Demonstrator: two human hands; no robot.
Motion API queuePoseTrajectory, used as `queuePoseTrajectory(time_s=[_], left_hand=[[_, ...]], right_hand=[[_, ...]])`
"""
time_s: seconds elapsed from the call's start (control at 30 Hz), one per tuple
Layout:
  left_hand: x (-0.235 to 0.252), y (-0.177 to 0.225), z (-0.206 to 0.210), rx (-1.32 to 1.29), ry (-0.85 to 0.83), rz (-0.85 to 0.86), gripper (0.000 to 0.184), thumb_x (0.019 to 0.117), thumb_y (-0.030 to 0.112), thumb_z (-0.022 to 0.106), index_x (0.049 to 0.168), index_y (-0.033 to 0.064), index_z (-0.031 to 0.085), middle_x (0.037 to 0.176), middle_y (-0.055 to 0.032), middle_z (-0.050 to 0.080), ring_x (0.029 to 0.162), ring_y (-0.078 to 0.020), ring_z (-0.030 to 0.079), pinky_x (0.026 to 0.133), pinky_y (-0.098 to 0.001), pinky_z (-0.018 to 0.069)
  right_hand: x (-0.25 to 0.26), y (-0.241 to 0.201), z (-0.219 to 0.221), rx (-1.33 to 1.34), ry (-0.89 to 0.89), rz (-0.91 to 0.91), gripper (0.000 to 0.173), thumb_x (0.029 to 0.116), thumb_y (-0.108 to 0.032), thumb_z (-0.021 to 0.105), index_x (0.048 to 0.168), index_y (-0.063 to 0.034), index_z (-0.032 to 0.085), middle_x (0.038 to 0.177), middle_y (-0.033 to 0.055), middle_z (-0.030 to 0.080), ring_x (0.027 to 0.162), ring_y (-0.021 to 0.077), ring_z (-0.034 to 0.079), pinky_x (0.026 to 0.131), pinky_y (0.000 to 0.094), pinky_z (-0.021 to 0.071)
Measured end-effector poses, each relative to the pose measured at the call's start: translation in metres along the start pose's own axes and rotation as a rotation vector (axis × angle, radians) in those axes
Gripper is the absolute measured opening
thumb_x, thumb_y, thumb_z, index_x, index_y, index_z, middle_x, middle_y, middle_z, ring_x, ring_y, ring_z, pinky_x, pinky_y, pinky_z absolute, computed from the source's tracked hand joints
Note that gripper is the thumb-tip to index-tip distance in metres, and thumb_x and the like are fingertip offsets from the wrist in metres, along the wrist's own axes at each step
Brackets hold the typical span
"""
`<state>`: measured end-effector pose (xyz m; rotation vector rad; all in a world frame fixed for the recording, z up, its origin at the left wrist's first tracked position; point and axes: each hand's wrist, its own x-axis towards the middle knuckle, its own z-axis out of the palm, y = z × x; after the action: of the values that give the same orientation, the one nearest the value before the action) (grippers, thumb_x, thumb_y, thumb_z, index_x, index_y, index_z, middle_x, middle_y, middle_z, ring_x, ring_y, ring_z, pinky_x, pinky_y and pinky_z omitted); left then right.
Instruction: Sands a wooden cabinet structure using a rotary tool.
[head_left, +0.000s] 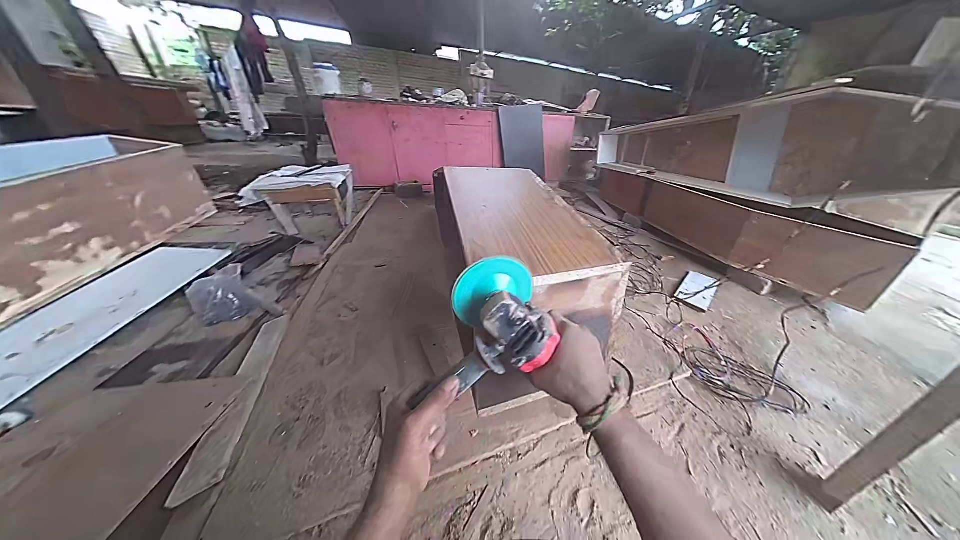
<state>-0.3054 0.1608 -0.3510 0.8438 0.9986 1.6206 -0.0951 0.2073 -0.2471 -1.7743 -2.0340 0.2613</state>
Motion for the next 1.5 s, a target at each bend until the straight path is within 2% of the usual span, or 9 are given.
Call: queuePoseTrajectory(time_s=[0.17,0.37,0.53,0.63,1.03,1.23,1.33,1.4,1.5], left_hand=[[-0.010,-0.027,-0.020,-0.058,0.000,-0.063,0.019,0.0969,0.023,0.060,0.081,0.0136,0.061,0.048,0.0068,0.034,0.035,-0.0051,0.034,0.035,-0.0226,0.0375],[-0.020,-0.072,-0.029,-0.085,0.022,-0.127,0.016,0.0958,0.024,0.059,0.086,0.0121,0.061,0.047,0.0066,0.035,0.035,-0.0058,0.036,0.036,-0.0239,0.0409],[-0.008,-0.049,-0.006,-0.063,0.020,-0.040,0.018,0.0923,0.029,0.066,0.082,0.0141,0.062,0.049,0.0075,0.031,0.036,-0.0051,0.032,0.035,-0.0227,0.0356],[-0.001,-0.032,0.006,-0.021,-0.003,-0.002,0.021,0.0894,0.032,0.071,0.079,0.0146,0.064,0.048,0.0070,0.031,0.034,-0.0047,0.030,0.033,-0.0223,0.0329],[0.008,-0.037,0.051,0.070,-0.095,-0.054,0.025,0.0878,0.034,0.078,0.087,0.0107,0.067,0.050,0.0046,0.035,0.037,-0.0069,0.031,0.035,-0.0237,0.0320],[0.025,-0.042,0.093,0.296,-0.154,-0.028,0.041,0.0849,0.046,0.083,0.089,0.0076,0.069,0.056,-0.0008,0.050,0.039,-0.0109,0.039,0.038,-0.0280,0.0369],[0.030,-0.041,0.124,0.391,-0.160,0.047,0.040,0.0844,0.045,0.083,0.083,0.0079,0.070,0.058,-0.0013,0.056,0.041,-0.0107,0.043,0.041,-0.0282,0.0374],[0.034,-0.039,0.143,0.487,-0.177,0.067,0.041,0.0831,0.049,0.084,0.081,0.0103,0.071,0.062,0.0002,0.061,0.047,-0.0106,0.050,0.047,-0.0303,0.0425],[0.037,-0.046,0.158,0.593,-0.216,0.031,0.046,0.0828,0.056,0.081,0.081,0.0113,0.071,0.062,0.0008,0.059,0.049,-0.0115,0.051,0.050,-0.0327,0.0444]], right_hand=[[-0.004,0.006,0.024,-0.074,-0.070,-0.074,0.067,0.0721,-0.048,0.081,0.127,-0.0119,0.065,0.112,0.0108,0.073,0.105,0.0300,0.072,0.086,0.0554,0.0579],[-0.012,0.023,0.047,-0.176,-0.122,-0.109,0.062,0.0722,-0.046,0.080,0.119,-0.0080,0.065,0.108,0.0135,0.072,0.103,0.0316,0.071,0.087,0.0552,0.0562],[-0.003,0.019,0.019,-0.108,-0.042,-0.079,0.065,0.0711,-0.050,0.081,0.122,-0.0122,0.068,0.108,0.0103,0.074,0.103,0.0297,0.072,0.085,0.0554,0.0578],[0.003,0.025,0.011,-0.042,0.016,-0.063,0.060,0.0686,-0.049,0.082,0.116,-0.0144,0.069,0.102,0.0082,0.075,0.097,0.0285,0.073,0.080,0.0550,0.0586],[0.011,0.081,0.005,0.040,0.159,-0.060,0.056,0.0660,-0.046,0.084,0.111,-0.0143,0.072,0.094,0.0079,0.077,0.091,0.0283,0.075,0.077,0.0592,0.0596],[0.017,0.123,-0.011,0.126,0.144,0.056,0.053,0.0654,-0.037,0.088,0.109,-0.0099,0.073,0.097,0.0125,0.076,0.095,0.0317,0.074,0.084,0.0613,0.0572],[0.019,0.150,-0.012,0.215,0.203,0.107,0.049,0.0633,-0.030,0.090,0.102,-0.0069,0.073,0.094,0.0124,0.075,0.092,0.0291,0.073,0.084,0.0575,0.0578],[0.020,0.167,-0.014,0.269,0.210,0.141,0.055,0.0610,-0.029,0.092,0.106,-0.0045,0.072,0.097,0.0133,0.075,0.095,0.0280,0.073,0.087,0.0559,0.0577],[0.023,0.189,-0.017,0.273,0.150,0.203,0.060,0.0587,-0.028,0.095,0.108,-0.0029,0.071,0.100,0.0153,0.074,0.097,0.0307,0.072,0.090,0.0572,0.0568]])
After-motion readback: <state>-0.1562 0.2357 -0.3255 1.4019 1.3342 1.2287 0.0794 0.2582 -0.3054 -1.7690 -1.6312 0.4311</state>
